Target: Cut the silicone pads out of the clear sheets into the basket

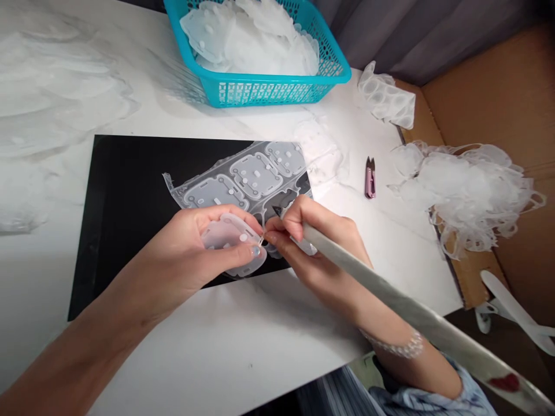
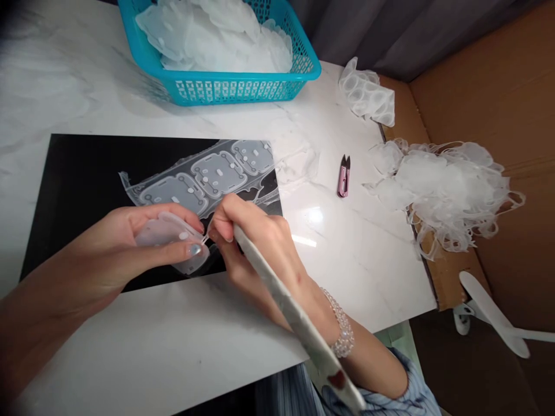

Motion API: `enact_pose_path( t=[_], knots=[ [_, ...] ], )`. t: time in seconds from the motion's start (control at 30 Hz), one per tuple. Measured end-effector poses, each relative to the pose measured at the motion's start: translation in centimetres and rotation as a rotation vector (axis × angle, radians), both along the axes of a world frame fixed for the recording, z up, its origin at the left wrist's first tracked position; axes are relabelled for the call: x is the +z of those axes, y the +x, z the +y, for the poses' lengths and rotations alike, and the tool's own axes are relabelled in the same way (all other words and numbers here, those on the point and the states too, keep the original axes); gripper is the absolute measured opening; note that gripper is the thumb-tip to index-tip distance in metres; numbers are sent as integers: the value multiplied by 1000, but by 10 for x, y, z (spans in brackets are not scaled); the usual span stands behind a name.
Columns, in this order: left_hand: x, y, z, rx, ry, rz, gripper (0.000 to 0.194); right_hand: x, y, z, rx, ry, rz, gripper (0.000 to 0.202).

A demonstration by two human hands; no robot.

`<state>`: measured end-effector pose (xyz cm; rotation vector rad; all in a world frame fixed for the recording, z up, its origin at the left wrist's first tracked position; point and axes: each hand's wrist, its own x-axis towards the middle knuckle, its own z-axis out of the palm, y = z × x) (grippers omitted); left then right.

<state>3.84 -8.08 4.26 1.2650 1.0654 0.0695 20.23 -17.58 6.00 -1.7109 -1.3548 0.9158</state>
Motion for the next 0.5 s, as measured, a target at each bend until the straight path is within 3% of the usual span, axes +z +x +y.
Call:
enact_pose_path(
  t=[0.17, 0.33, 0.5],
  knots=[
    [-4, -2, 2, -20, 72, -39, 29, -2, 4, 5, -26, -50, 199, 34],
    [-5, -2, 2, -91, 123, -67, 27, 0, 5, 6, -53, -65, 232, 35],
    [3, 0, -3, -33, 179, 82, 32, -3, 4, 7, -63, -76, 237, 38]
  ],
)
